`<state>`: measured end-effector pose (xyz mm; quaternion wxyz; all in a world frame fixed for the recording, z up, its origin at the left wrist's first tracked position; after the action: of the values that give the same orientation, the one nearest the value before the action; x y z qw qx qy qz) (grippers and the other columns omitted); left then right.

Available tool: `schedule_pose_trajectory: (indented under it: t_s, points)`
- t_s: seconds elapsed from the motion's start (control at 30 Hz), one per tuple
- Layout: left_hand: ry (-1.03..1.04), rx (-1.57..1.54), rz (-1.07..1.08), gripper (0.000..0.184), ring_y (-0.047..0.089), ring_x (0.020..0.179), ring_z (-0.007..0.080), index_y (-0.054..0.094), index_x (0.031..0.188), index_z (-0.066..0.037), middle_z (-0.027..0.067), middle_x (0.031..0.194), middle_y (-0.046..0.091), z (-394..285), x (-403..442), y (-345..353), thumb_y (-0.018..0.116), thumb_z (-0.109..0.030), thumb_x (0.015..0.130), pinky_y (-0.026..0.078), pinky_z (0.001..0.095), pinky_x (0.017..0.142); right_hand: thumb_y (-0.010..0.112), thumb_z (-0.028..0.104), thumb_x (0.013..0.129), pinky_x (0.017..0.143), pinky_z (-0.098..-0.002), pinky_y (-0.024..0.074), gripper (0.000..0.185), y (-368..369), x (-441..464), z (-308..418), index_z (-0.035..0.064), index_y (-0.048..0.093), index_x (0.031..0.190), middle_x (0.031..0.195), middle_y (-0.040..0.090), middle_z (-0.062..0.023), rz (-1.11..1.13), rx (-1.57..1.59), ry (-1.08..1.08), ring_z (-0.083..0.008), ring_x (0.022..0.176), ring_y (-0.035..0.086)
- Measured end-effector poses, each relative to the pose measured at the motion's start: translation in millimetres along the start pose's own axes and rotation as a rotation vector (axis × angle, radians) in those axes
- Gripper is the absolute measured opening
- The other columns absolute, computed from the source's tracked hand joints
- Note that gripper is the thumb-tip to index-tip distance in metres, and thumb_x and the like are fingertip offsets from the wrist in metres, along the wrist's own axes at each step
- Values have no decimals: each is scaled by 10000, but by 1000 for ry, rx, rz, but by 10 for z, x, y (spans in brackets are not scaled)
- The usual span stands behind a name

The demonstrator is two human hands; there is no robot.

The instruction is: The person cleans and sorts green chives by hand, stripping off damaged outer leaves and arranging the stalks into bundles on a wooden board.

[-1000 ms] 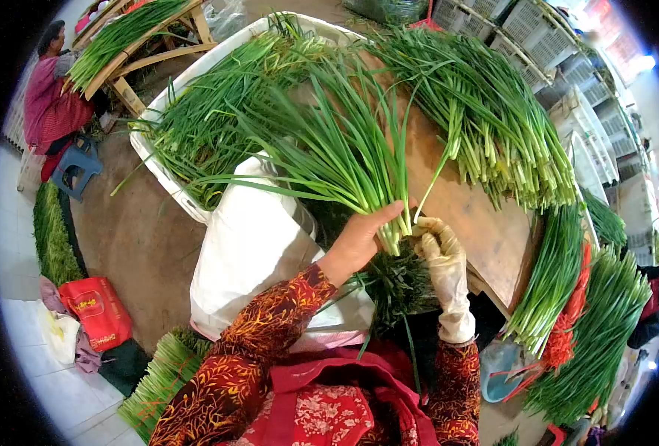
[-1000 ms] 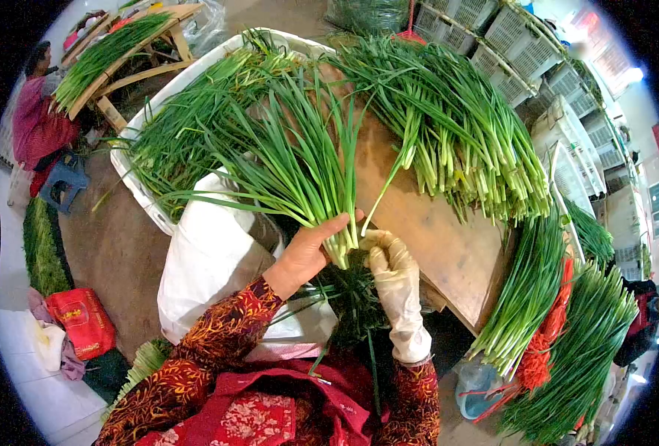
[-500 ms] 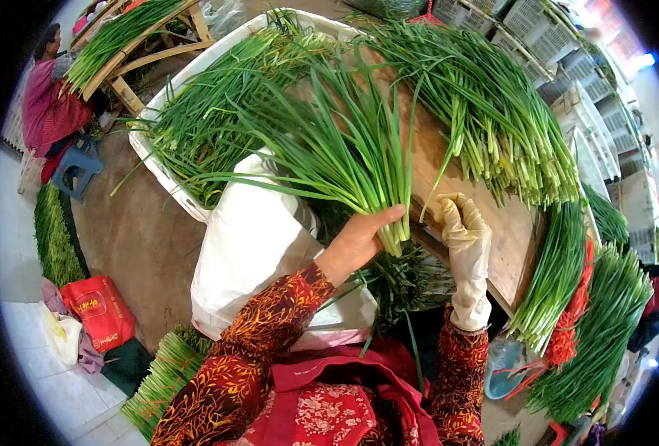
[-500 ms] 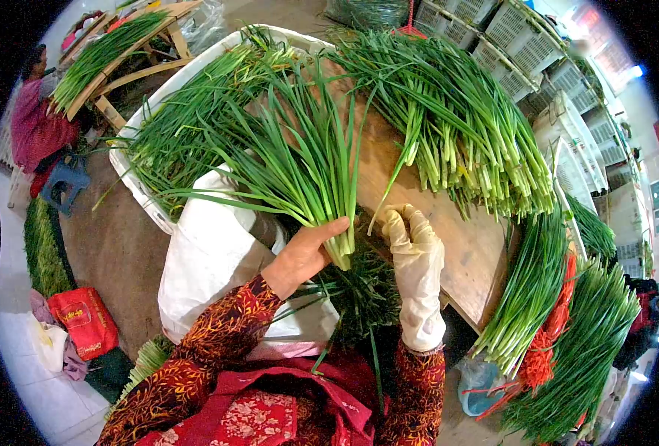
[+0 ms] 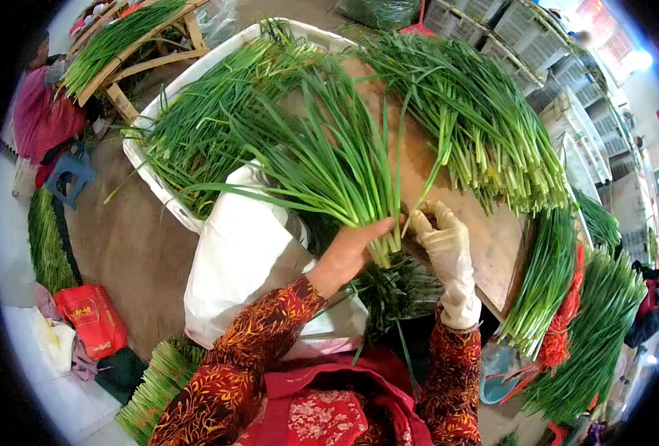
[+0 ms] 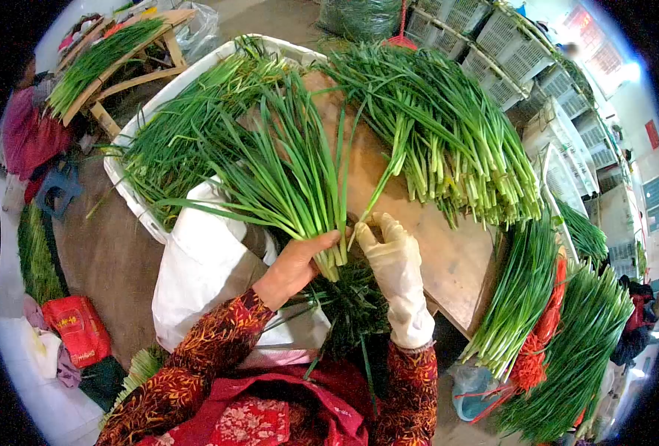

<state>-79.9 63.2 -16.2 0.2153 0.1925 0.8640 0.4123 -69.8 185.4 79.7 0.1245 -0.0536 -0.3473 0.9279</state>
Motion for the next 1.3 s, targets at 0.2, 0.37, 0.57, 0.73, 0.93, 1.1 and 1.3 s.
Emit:
schedule_pose_trajectory:
  t_s: [0.2,0.37,0.57,0.73,0.93,1.1,1.3]
  points:
    - [16,22,14,296,597,861,147,539,1084,8,83,1016,605,-33,-82,68,595,-115,821,491,280,755,604,217,801,595,-319,474,181,-173,-126,-130,52,639,867,747,636,-126,-62,-322,63,-231,632,624]
    - [-10,67,-66,273,594,826,139,542,1065,-15,50,954,604,134,-48,-54,602,-92,810,485,277,713,597,139,800,610,-265,470,142,151,-181,297,67,632,917,780,624,-110,107,105,-126,-181,694,625]
    - [63,232,-99,258,574,814,124,533,1059,-16,29,945,592,70,-72,-66,592,-60,811,465,254,734,618,211,776,613,-330,473,190,239,-49,306,86,636,918,813,632,-117,-23,-187,-271,-260,696,614]
    - [-22,197,-75,284,575,836,131,500,1102,-11,31,966,580,188,-40,-124,566,-46,829,483,259,721,628,249,768,574,-302,456,206,330,56,139,76,640,881,696,618,-87,138,-1,27,-202,626,603]
    - [-61,175,-25,297,566,856,124,492,1120,-14,31,993,570,259,-43,-166,568,-79,840,474,255,743,631,284,759,580,-311,451,230,357,40,174,71,644,846,641,605,-77,165,-135,-15,-204,600,595]
    - [-15,217,-15,296,563,870,121,494,1124,-18,31,1007,569,258,-57,-153,565,-98,847,473,263,748,633,302,752,590,-314,451,261,349,17,143,54,638,833,699,623,-105,213,-68,-1,-210,633,603]
    - [-21,-149,-10,220,589,851,145,530,1047,-36,41,970,594,146,-106,-16,566,-129,851,494,285,716,624,165,802,554,-224,424,190,278,-86,-59,-4,583,879,715,612,-58,88,411,34,-104,625,553]
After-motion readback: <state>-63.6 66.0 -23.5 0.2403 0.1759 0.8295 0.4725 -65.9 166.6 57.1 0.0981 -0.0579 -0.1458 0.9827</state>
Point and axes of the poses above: each hand's wrist, its own x-axis towards the middle knuckle, its own y-axis out of the palm, z = x × y, the point moved 9 cm from there along x, towards the middle knuckle
